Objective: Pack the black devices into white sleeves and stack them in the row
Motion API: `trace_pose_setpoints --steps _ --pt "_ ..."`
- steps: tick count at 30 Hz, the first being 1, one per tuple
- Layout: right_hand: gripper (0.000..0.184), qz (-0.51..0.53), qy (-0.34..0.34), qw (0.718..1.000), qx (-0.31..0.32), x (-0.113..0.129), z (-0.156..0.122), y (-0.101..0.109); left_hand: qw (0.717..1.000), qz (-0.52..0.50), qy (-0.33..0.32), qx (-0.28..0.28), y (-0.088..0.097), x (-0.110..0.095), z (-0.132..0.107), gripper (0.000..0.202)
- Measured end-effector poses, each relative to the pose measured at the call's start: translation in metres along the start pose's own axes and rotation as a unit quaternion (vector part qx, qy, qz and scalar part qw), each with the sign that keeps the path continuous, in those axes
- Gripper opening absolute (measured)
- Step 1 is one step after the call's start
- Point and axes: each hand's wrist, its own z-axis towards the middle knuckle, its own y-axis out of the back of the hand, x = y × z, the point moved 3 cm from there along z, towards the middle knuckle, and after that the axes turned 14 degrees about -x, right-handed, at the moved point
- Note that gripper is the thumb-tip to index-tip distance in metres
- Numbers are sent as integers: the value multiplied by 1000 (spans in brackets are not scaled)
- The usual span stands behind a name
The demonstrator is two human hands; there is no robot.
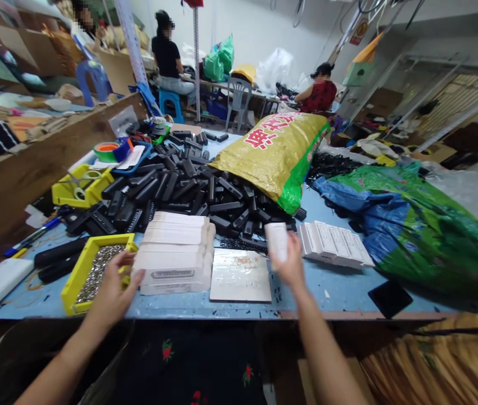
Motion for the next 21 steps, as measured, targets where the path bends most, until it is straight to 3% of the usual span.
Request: trace_pose_setpoints --steps 1,3,6,9,13,15,18,21 --pt "71 -78 -14 997 -10 -26 28 13 996 90 -17 -18 13 16 13 62" --pt "65 -207 -58 977 0 -72 72 32 976 210 -59 13 28 45 34 48" --pt "57 -309 -79 948 19 -105 96 38 953 275 -78 105 32 71 46 38" --pt "53 -298 -15 954 -7 -94 93 17 937 311 -62 146 29 76 46 34" --pt "54 -191 106 971 97 -66 87 -32 930 328 -56 156 34 66 48 33" --pt "51 -171 105 971 129 -64 87 -43 943 300 -61 129 43 61 50 35" --pt "44 -140 114 974 135 -66 77 -38 980 195 -33 29 59 52 44 33" --pt "51 -9 43 995 93 -53 40 -26 991 6 129 -35 52 37 20 40"
